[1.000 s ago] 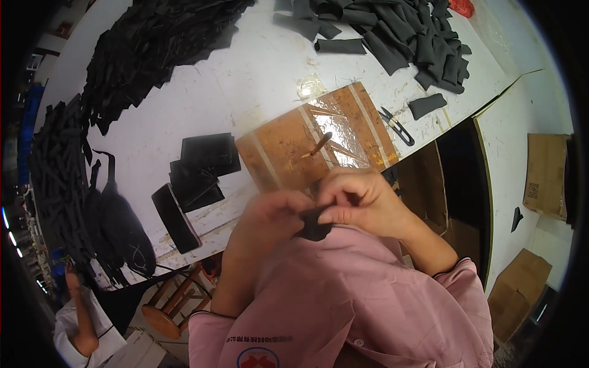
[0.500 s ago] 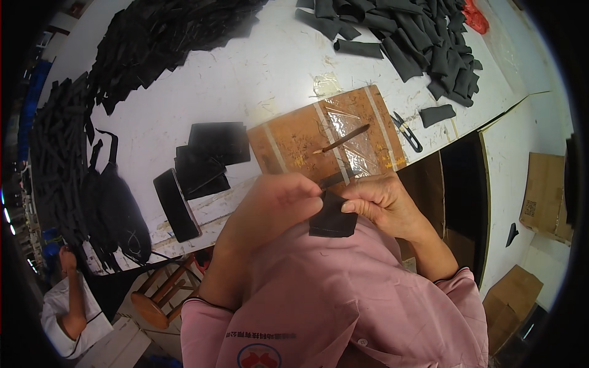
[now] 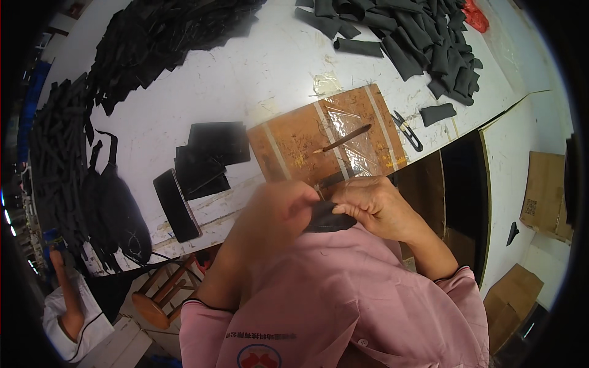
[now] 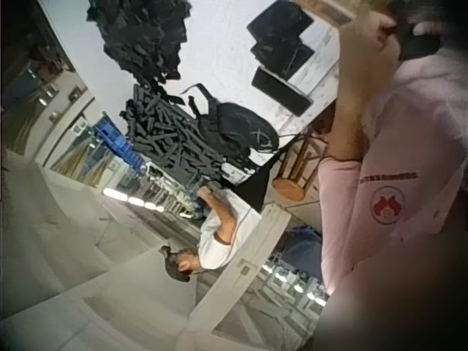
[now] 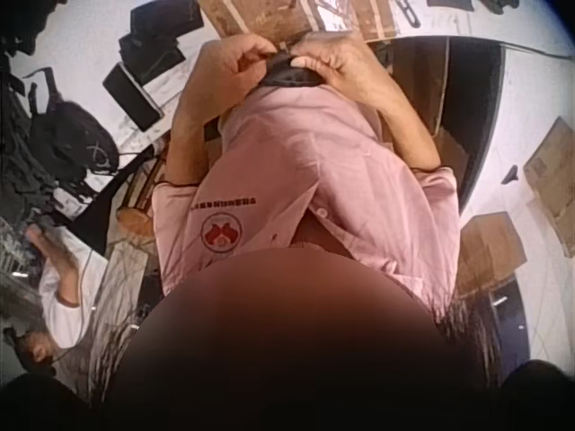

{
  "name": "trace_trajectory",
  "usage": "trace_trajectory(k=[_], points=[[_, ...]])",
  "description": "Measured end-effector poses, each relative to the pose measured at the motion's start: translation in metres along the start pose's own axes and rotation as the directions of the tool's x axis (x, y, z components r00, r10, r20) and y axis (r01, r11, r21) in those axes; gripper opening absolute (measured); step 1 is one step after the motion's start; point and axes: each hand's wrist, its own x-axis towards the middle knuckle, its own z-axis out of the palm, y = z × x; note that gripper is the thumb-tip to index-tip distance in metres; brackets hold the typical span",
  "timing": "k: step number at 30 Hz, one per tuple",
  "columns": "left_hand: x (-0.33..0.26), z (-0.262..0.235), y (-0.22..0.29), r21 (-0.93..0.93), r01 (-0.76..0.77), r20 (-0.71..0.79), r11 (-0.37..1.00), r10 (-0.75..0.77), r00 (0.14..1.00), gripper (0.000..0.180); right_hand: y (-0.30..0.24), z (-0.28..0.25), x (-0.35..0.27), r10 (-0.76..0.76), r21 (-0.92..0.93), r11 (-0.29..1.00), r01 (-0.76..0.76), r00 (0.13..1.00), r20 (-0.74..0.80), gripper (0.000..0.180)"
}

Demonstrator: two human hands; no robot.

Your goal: Wrapping grey foam strips with black adhesive fabric or tape

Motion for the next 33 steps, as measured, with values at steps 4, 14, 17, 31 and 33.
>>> trace_trajectory(k=[4,14,17,31,33], points=[[-0.003,0.013,-0.006,0.171,-0.124,-0.182,0.977,0.155,0.971,0.005,0.000,0.006,0.003,-0.028,-0.071,0.997,0.029,0.999,0.019,0.014],[0.002,0.054,-0.010,0.024,-0.103,-0.599,0.994,0.096,0.795,0.009,-0.003,0.033,0.007,-0.001,0.015,1.000,0.008,0.916,-0.400,0.020],[0.007,0.061,-0.021,0.519,-0.111,-0.651,0.848,0.476,0.592,0.011,-0.002,0.043,0.012,-0.092,-0.213,0.977,-0.008,0.886,-0.454,0.014],[0.021,0.051,-0.029,0.050,-0.280,-0.758,0.959,0.219,0.615,0.021,0.010,0.040,0.009,0.375,0.969,0.044,-0.243,0.903,0.210,0.008],[0.019,0.052,-0.024,-0.334,-0.270,-0.710,0.903,-0.053,0.702,0.024,0.013,0.038,0.011,0.457,0.933,0.299,-0.199,0.888,0.043,0.011]])
